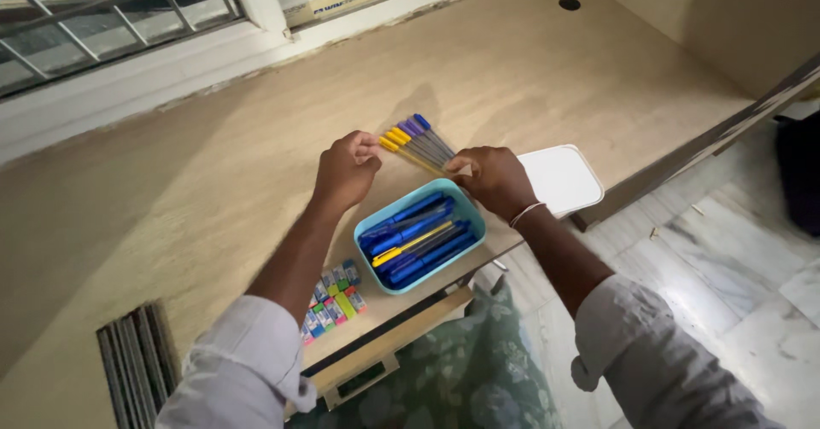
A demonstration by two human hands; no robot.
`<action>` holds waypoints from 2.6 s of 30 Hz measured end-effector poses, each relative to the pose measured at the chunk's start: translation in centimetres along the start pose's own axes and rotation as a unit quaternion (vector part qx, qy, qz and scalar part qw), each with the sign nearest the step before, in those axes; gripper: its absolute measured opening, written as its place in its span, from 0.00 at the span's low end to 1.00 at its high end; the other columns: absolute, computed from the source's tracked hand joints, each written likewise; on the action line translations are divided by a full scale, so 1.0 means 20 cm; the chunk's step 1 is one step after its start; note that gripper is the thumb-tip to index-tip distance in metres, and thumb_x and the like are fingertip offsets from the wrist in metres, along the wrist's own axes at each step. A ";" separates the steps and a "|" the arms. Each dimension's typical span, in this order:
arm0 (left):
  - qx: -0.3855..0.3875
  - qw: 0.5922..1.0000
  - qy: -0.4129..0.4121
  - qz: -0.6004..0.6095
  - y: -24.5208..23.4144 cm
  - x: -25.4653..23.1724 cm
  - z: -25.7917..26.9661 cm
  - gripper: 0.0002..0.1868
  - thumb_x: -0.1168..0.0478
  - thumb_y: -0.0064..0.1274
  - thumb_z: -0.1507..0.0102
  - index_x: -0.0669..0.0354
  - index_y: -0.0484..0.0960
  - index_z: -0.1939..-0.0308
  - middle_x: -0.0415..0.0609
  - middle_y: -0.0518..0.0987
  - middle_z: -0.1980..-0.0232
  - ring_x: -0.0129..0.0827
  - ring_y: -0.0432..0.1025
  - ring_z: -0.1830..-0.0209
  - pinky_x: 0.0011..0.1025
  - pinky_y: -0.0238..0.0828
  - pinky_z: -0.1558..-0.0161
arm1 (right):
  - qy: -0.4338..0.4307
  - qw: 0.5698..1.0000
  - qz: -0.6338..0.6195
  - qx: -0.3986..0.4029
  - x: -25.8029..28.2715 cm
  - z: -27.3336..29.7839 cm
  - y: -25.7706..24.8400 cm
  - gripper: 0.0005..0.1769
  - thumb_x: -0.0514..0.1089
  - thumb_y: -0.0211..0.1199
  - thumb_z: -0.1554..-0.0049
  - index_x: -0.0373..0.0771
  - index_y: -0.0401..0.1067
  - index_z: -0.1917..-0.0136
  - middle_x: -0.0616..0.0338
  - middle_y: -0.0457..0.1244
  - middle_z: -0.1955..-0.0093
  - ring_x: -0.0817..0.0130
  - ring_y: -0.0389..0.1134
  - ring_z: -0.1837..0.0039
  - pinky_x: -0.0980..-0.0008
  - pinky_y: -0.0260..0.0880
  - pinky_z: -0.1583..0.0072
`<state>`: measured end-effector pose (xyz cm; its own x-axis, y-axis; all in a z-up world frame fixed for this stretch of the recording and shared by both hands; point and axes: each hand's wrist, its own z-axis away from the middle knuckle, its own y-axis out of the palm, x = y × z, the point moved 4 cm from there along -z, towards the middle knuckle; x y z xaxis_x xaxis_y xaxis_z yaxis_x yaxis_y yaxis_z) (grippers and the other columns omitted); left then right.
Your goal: The person organizes pens and small colorful boxes on a low table. They place pens into a light blue container, close it with a lid, and store the container in a drawer. They then open another drawer and place the lid inside.
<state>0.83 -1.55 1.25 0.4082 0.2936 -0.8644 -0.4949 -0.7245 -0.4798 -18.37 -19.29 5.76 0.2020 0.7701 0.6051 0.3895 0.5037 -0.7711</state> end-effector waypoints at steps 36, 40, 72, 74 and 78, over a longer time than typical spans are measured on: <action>0.003 0.998 0.017 -0.067 0.03 0.05 -0.12 0.25 0.68 0.54 0.42 0.59 0.76 0.39 0.56 0.82 0.41 0.41 0.78 0.41 0.35 0.73 0.42 | -0.185 0.982 0.022 0.025 -0.03 -0.16 0.06 0.06 0.45 0.65 0.43 0.45 0.79 0.53 0.58 0.72 0.54 0.56 0.74 0.52 0.58 0.73 0.48; -0.008 0.998 0.012 -0.061 0.00 0.04 -0.11 0.26 0.69 0.54 0.43 0.59 0.76 0.39 0.55 0.82 0.42 0.40 0.78 0.41 0.35 0.74 0.42 | -0.175 0.984 0.004 0.011 0.01 -0.14 0.01 0.06 0.43 0.64 0.43 0.45 0.80 0.52 0.58 0.73 0.55 0.58 0.74 0.54 0.61 0.74 0.49; -0.138 0.956 0.009 0.260 -0.26 -0.27 0.51 0.11 0.74 0.63 0.44 0.73 0.84 0.58 0.53 0.86 0.62 0.30 0.82 0.63 0.25 0.84 0.62 | -0.050 0.950 -0.281 -0.124 0.19 0.12 -0.10 0.07 0.30 0.69 0.43 0.31 0.78 0.50 0.57 0.73 0.52 0.76 0.74 0.49 0.76 0.74 0.44; -0.137 0.953 0.005 0.271 -0.26 -0.29 0.59 0.12 0.74 0.63 0.44 0.74 0.84 0.57 0.53 0.86 0.62 0.29 0.82 0.63 0.25 0.84 0.61 | -0.039 0.937 -0.321 -0.132 0.19 0.14 -0.09 0.07 0.29 0.69 0.43 0.30 0.77 0.50 0.56 0.73 0.52 0.76 0.74 0.49 0.76 0.74 0.44; -0.133 0.951 -0.005 0.277 -0.24 -0.31 0.72 0.11 0.73 0.62 0.42 0.74 0.83 0.56 0.53 0.86 0.63 0.29 0.81 0.65 0.25 0.82 0.63 | -0.023 0.918 -0.369 -0.143 0.21 0.18 -0.08 0.07 0.29 0.68 0.43 0.30 0.76 0.50 0.56 0.73 0.52 0.75 0.73 0.50 0.76 0.74 0.45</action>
<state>-10.29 9.10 6.81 0.1329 -0.1751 -0.9755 -0.4191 -0.9019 0.1048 -21.32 -15.39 8.82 -0.2474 0.2799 0.9276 0.6260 0.7769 -0.0675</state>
